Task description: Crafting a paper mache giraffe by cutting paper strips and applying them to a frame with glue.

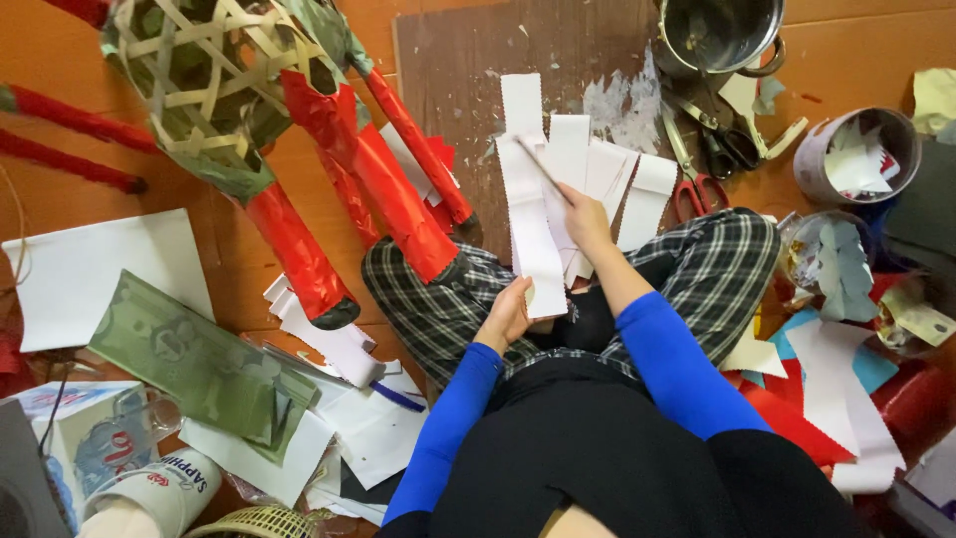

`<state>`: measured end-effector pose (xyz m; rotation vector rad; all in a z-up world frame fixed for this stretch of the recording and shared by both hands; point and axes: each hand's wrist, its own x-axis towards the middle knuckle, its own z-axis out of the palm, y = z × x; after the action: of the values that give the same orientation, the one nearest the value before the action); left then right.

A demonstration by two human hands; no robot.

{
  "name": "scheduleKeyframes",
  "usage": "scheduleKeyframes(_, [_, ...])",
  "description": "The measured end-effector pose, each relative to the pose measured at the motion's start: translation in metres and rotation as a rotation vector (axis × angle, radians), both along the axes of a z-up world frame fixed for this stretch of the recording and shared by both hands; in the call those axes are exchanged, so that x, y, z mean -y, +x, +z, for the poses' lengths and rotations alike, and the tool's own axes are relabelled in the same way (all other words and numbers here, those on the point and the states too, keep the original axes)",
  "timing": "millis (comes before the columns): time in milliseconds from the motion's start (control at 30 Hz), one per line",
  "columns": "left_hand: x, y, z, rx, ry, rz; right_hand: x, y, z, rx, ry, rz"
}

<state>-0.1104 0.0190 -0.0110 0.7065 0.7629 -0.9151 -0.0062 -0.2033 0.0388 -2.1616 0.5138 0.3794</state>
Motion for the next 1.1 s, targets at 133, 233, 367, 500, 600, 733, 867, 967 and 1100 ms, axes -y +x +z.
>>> scheduleKeyframes(133, [-0.003, -0.001, 0.0, 0.022, -0.001, -0.01, 0.031, -0.005, 0.007, 0.023, -0.052, -0.002])
scheduleKeyframes(233, [-0.002, -0.002, -0.018, 0.057, -0.025, -0.013, 0.064, 0.014, 0.038, 0.138, -0.047, -0.069])
scheduleKeyframes(367, [0.005, 0.004, -0.009, 0.084, 0.027, -0.071, 0.162, 0.056, 0.027, 0.534, -0.27, -0.224])
scheduleKeyframes(500, [0.011, 0.034, 0.017, 0.224, -0.105, 0.102, 0.247, 0.085, 0.058, 0.351, -0.828, -0.163])
scheduleKeyframes(600, [0.036, 0.073, 0.059, 0.339, -0.215, 0.112, 0.297, 0.112, 0.035, 0.452, -0.902, 0.0])
scheduleKeyframes(733, [0.075, 0.126, 0.127, 0.509, -0.495, 0.254, 0.187, 0.071, 0.164, 0.05, -0.226, 0.061])
scheduleKeyframes(867, [0.106, 0.156, 0.183, 0.721, -0.426, 0.286, 0.105, 0.002, 0.175, 0.191, 0.464, 0.049])
scheduleKeyframes(967, [0.104, 0.156, 0.219, 0.866, -0.398, 0.238, 0.05, -0.031, 0.207, 0.526, 0.598, -0.127])
scheduleKeyframes(1100, [0.058, 0.167, 0.246, 0.914, -0.468, 0.376, 0.031, -0.053, 0.214, 0.777, 0.768, -0.06])
